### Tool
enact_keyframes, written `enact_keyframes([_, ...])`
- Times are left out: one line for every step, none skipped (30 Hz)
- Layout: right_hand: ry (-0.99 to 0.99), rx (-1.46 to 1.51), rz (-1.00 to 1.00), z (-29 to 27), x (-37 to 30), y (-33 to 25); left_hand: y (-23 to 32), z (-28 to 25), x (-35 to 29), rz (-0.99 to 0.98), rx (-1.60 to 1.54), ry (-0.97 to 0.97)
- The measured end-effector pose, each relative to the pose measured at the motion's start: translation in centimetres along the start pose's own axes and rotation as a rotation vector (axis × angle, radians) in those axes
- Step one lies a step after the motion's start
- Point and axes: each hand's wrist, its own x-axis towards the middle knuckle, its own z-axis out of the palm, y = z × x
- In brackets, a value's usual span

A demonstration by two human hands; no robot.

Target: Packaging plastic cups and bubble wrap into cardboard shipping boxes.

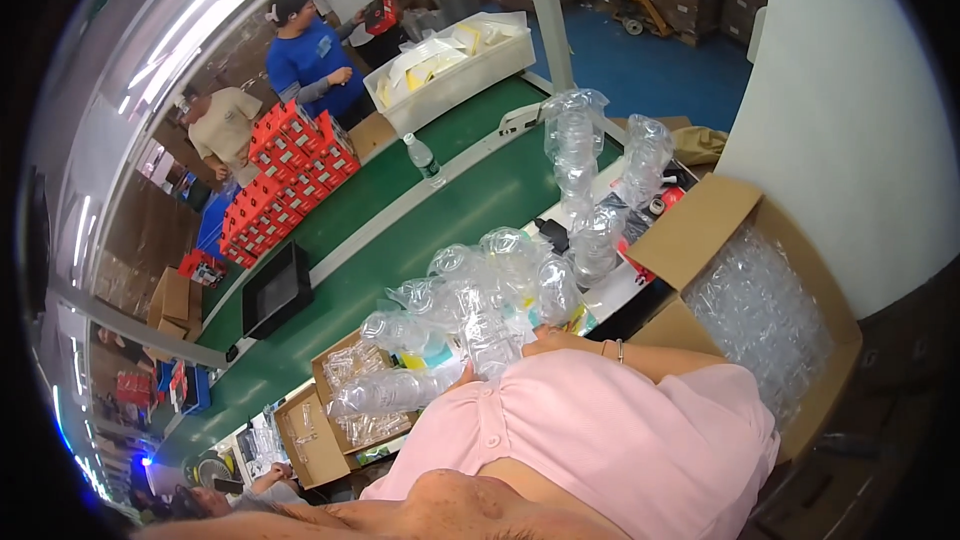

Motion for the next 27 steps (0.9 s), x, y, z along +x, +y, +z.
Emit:
enact_keyframes([-0.002, 0.006, 0.003, -0.9, 0.1, -0.8, 0.1, 0.2, -0.1, 0.005, 0.018, -0.005])
enact_keyframes([-0.06, -0.017, 0.017, -1.4, 0.0, -1.5, 0.0, 0.3, -0.3, 0.003, 0.035, -0.013])
enact_keyframes([-0.117, -0.041, 0.028, -1.9, 0.0, -2.1, 0.0, 0.5, -0.4, 0.004, 0.052, -0.02])
enact_keyframes([-0.177, -0.067, 0.032, -2.3, 0.1, -2.5, 0.1, 0.6, -0.6, 0.011, 0.068, -0.024])
enact_keyframes([-0.239, -0.1, 0.023, -2.7, 0.6, -2.7, 0.5, 0.5, -0.7, 0.029, 0.082, -0.021])
enact_keyframes([-0.299, -0.136, 0.014, -3.1, 1.2, -2.7, 1.1, 0.4, -0.8, 0.051, 0.098, -0.018])
enact_keyframes([-0.357, -0.176, 0.003, -3.4, 1.7, -2.7, 1.8, 0.3, -0.8, 0.075, 0.115, -0.015])
enact_keyframes([-0.359, -0.188, -0.012, -3.1, 1.8, -2.6, 2.7, 0.2, -0.8, 0.103, 0.133, -0.013])
enact_keyframes([-0.39, -0.168, 0.043, -2.1, 1.2, -2.5, 3.6, 0.1, -0.8, 0.134, 0.153, -0.01])
enact_keyframes([-0.432, -0.153, 0.064, -1.1, 1.7, -1.4, 4.9, -0.6, -0.8, 0.182, 0.164, 0.024])
enact_keyframes([-0.416, -0.182, 0.072, -0.6, 0.9, -0.3, 6.7, -0.3, -0.2, 0.216, 0.195, -0.001])
enact_keyframes([-0.375, -0.153, 0.085, 0.6, 0.2, 1.7, 8.0, -0.2, 0.0, 0.249, 0.221, -0.005])
enact_keyframes([-0.338, -0.119, 0.1, 0.9, 0.0, 2.8, 8.9, -0.1, 0.1, 0.276, 0.243, -0.008])
enact_keyframes([-0.34, -0.126, 0.092, 0.5, 0.2, 2.4, 9.5, -0.1, 0.0, 0.296, 0.262, -0.008])
enact_keyframes([-0.266, -0.046, 0.093, -0.1, 0.2, 1.4, 9.9, -0.1, -0.1, 0.315, 0.278, -0.006])
enact_keyframes([-0.193, 0.037, 0.095, -0.6, 0.1, 0.4, 10.1, -0.2, -0.3, 0.331, 0.294, -0.005])
enact_keyframes([-0.194, 0.034, 0.093, -1.2, 0.1, -0.6, 10.5, -0.2, -0.4, 0.344, 0.314, -0.008])
enact_keyframes([-0.21, 0.129, 0.163, -1.8, 0.2, -1.5, 10.7, -0.2, -0.6, 0.356, 0.332, -0.009])
enact_keyframes([-0.227, 0.226, 0.233, -2.3, 0.4, -2.2, 10.8, -0.2, -0.8, 0.365, 0.349, -0.011])
enact_keyframes([-0.229, 0.226, 0.234, -2.7, 0.7, -2.6, 11.0, -0.2, -1.0, 0.374, 0.368, -0.015])
enact_keyframes([-0.246, 0.225, 0.252, -3.1, 0.9, -3.1, 11.1, -0.1, -1.3, 0.382, 0.386, -0.02])
enact_keyframes([-0.263, 0.225, 0.271, -3.1, 1.0, -3.3, 11.2, -0.1, -1.5, 0.387, 0.406, -0.027])
enact_keyframes([-0.263, 0.225, 0.272, -3.2, 1.2, -3.2, 11.5, 0.0, -1.7, 0.398, 0.426, -0.032])
enact_keyframes([-0.245, 0.18, 0.243, -3.1, 1.2, -3.1, 11.8, 0.2, -1.8, 0.406, 0.448, -0.04])
enact_keyframes([-0.225, 0.137, 0.218, -3.1, 1.1, -3.0, 12.0, 0.4, -1.9, 0.412, 0.471, -0.051])
enact_keyframes([-0.222, 0.141, 0.225, -3.5, 1.2, -3.2, 12.3, 0.5, -1.9, 0.416, 0.493, -0.062])
enact_keyframes([-0.12, 0.073, 0.229, -4.2, 1.1, -3.6, 12.2, 0.7, -1.9, 0.414, 0.515, -0.073])
